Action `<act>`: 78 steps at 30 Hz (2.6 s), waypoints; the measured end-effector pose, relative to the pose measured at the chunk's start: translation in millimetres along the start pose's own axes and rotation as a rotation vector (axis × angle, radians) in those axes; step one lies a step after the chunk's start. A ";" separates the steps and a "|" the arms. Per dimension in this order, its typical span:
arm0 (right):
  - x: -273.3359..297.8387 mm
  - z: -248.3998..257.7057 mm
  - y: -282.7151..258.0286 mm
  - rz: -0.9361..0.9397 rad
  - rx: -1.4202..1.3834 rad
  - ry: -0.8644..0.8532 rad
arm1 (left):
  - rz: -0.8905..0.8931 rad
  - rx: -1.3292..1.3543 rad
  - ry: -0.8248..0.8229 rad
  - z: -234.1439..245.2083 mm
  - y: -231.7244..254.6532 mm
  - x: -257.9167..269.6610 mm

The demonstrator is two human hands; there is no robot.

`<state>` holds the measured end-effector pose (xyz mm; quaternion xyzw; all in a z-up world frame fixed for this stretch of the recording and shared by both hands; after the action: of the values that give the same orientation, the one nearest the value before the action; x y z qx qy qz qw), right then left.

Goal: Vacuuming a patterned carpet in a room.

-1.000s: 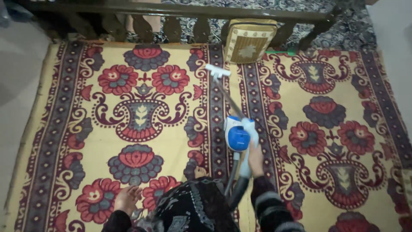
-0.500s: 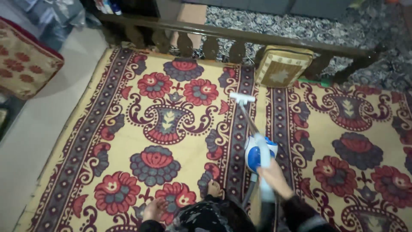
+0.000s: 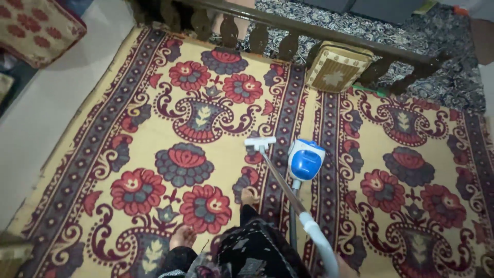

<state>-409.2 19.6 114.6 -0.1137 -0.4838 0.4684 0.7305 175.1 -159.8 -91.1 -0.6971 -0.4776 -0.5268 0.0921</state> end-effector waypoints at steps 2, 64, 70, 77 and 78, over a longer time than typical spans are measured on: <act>-23.2 2.6 -29.1 0.048 0.020 0.006 | 0.000 0.034 -0.002 23.2 -18.0 13.3; -102.6 -28.1 -268.2 0.585 0.482 -0.510 | -0.197 -0.060 -0.091 -23.8 -300.8 176.8; 13.9 153.0 -142.8 0.718 0.555 -0.667 | -0.076 -0.014 -0.093 -126.5 -395.4 153.4; 105.3 384.3 12.6 0.090 0.785 -0.983 | 0.190 -0.076 -0.309 -268.9 -573.4 212.8; 104.1 424.9 66.5 0.076 0.752 -1.045 | 0.223 -0.088 -0.342 -288.5 -596.7 221.4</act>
<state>-783.3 15.9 350.9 0.3760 -0.5743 0.6251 0.3716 -469.1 98.3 -9.2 -0.8282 -0.3828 -0.4077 0.0369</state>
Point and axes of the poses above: each hand's wrist, its own x-axis away from the middle knuckle, its own z-axis out of the back of the hand, y = z × x, the point moved 1 cm from there along -x, towards the middle knuckle, and after that the axes turned 10 degrees about -y, right-handed, at the moved point
